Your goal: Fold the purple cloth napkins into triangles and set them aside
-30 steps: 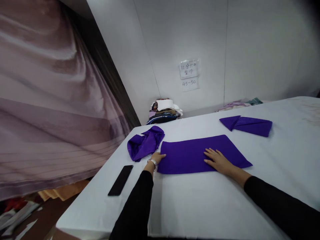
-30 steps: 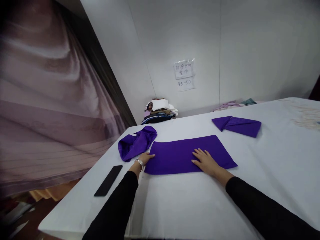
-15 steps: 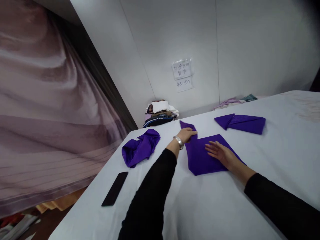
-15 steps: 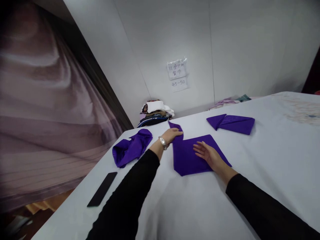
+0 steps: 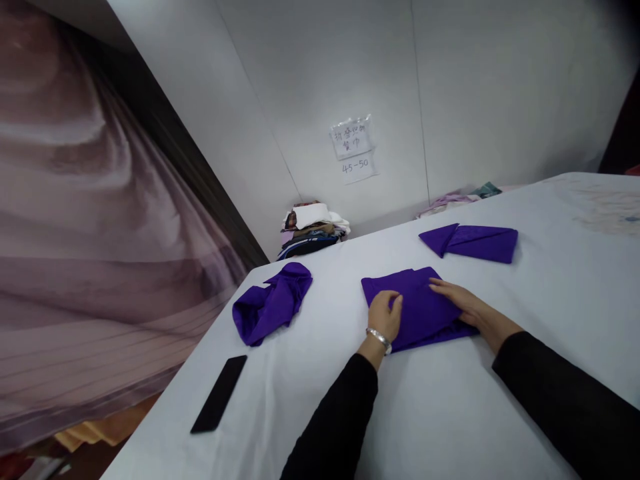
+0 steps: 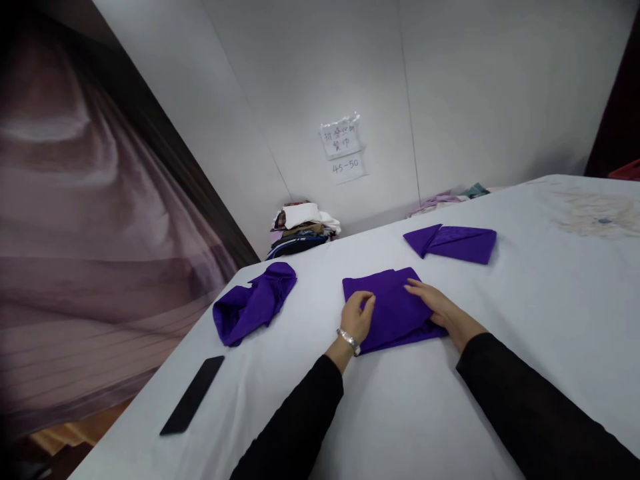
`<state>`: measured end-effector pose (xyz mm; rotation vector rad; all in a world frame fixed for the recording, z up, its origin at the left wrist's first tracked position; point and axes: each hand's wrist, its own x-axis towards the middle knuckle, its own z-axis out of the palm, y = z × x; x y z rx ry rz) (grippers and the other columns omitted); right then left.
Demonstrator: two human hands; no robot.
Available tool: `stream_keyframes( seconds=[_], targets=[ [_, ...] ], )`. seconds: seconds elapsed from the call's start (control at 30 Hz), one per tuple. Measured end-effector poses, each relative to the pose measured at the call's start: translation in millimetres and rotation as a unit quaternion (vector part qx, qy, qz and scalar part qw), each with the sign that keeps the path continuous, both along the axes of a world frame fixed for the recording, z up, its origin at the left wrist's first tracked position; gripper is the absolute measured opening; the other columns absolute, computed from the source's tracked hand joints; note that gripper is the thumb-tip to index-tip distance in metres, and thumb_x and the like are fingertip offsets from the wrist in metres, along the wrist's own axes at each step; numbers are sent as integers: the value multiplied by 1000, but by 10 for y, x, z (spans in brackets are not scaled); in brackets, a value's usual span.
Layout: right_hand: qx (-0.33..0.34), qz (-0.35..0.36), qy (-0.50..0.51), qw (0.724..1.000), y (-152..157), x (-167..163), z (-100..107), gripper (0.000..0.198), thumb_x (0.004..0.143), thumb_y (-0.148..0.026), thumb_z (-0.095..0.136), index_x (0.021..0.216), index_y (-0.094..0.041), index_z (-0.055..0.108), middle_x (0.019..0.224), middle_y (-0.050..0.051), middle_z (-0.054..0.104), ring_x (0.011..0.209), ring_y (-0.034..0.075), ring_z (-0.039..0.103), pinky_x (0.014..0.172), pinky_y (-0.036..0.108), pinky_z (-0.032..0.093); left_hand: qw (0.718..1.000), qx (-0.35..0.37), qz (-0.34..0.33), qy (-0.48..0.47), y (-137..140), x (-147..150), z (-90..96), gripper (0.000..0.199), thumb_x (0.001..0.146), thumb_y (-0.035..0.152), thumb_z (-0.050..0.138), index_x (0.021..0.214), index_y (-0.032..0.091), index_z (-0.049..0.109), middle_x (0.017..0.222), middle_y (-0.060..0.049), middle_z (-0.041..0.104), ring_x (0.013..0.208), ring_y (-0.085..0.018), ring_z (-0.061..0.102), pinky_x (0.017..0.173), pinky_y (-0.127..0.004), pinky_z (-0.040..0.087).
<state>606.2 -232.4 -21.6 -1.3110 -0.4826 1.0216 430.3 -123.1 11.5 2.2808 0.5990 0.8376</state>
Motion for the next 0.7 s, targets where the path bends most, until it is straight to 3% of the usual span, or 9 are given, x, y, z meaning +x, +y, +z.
stream_keyframes(
  seconds=[0.13,0.2,0.3,0.53,0.7],
  targets=[
    [-54,-43,-105,992,-1,-22,34,69,71,-15,55,137,-20,34,105,7,67,87,21,64,78,34,50,995,47,70,50,180,-297,-146,33,86,35,43,110,18,57,119,-9,57,114,-20,48,101,-38,34],
    [-60,-56,-159,984,-51,-23,86,67,71,-13,52,136,-19,36,107,7,66,88,21,64,77,34,50,992,61,72,89,214,-342,-240,43,86,40,41,119,15,52,132,-12,47,125,-22,37,106,-39,27],
    [-55,-70,-151,985,-165,-30,140,68,72,-12,50,137,-19,33,93,6,70,77,21,66,71,34,51,985,58,50,158,201,-336,-352,55,86,48,37,129,14,43,143,-11,32,134,-23,22,109,-39,20],
    [-92,-90,-155,980,-325,-31,67,67,71,-11,48,136,-14,32,68,1,68,59,19,63,56,30,49,956,76,27,281,143,-294,-364,66,84,59,27,135,17,35,148,-8,22,136,-24,12,110,-41,11],
    [-102,-79,-190,973,-307,21,45,65,75,-17,49,137,-16,30,82,4,70,70,20,65,59,31,51,954,73,37,289,132,-283,-331,64,85,56,30,136,17,34,148,-7,21,137,-23,11,110,-41,11]
  ],
)
